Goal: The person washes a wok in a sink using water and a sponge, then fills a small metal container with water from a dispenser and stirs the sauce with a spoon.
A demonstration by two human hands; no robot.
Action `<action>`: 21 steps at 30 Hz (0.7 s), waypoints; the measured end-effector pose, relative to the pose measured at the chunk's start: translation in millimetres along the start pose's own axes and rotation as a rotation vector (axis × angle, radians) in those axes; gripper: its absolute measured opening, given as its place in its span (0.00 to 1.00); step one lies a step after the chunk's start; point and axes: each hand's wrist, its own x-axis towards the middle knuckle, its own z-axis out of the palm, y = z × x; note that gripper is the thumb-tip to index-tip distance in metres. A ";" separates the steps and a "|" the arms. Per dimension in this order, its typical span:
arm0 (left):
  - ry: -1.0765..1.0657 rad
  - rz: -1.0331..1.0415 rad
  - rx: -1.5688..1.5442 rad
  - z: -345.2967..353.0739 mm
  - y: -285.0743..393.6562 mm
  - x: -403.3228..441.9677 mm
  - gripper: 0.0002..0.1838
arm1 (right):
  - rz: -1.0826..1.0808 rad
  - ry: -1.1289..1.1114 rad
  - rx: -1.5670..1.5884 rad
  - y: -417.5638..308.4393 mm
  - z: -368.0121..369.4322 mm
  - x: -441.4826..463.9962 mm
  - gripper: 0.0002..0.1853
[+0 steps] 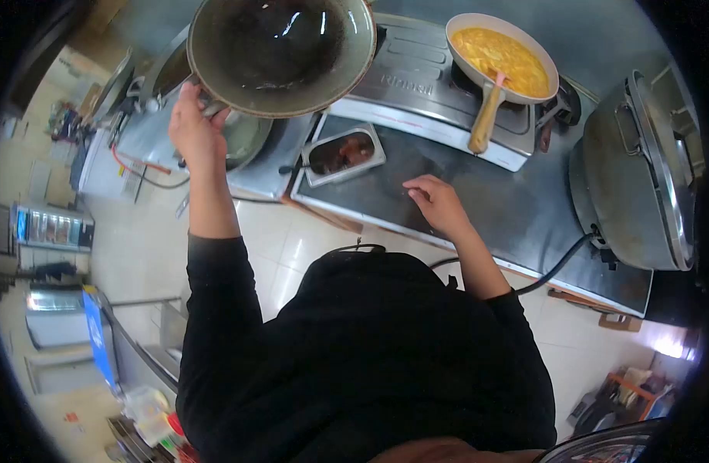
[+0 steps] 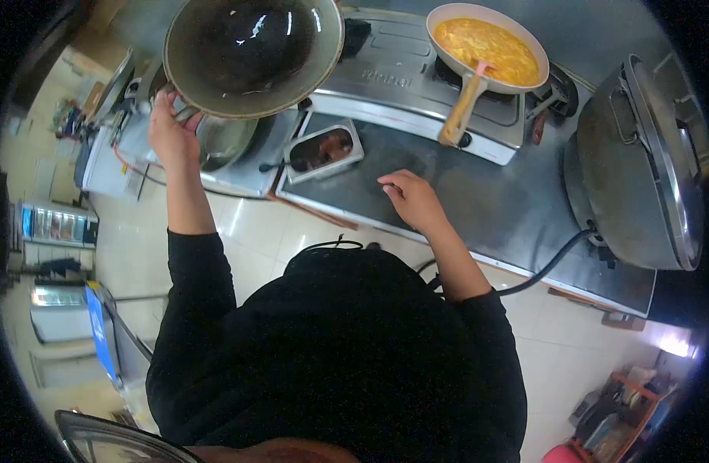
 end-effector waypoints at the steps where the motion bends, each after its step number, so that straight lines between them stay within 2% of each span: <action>1: -0.060 0.015 0.026 15.8 -9.2 20.8 0.17 | 0.019 0.031 -0.029 2.5 2.2 8.1 0.08; 4: -0.227 0.072 0.159 55.4 -34.0 64.9 0.17 | 0.139 0.127 -0.044 8.9 5.4 9.4 0.09; 7: -0.453 0.313 0.323 85.7 -66.8 109.2 0.16 | 0.260 0.215 -0.004 6.5 2.5 -6.2 0.09; 10: -0.548 0.485 0.372 113.2 -81.9 123.4 0.14 | 0.403 0.279 -0.092 13.8 6.6 -30.4 0.09; 12: -0.611 0.583 0.363 126.9 -83.7 120.0 0.13 | 0.428 0.294 -0.109 13.4 11.9 -39.6 0.08; 15: -0.647 0.556 0.422 135.9 -101.0 115.9 0.12 | 0.411 0.315 -0.106 11.3 22.3 -38.7 0.08; 19: -0.768 0.718 0.417 140.4 -107.3 99.4 0.10 | 0.379 0.334 -0.030 0.2 32.9 -23.2 0.08; 21: -0.773 0.721 0.384 140.7 -107.2 96.2 0.10 | 0.362 0.326 -0.049 -2.5 35.9 -16.5 0.09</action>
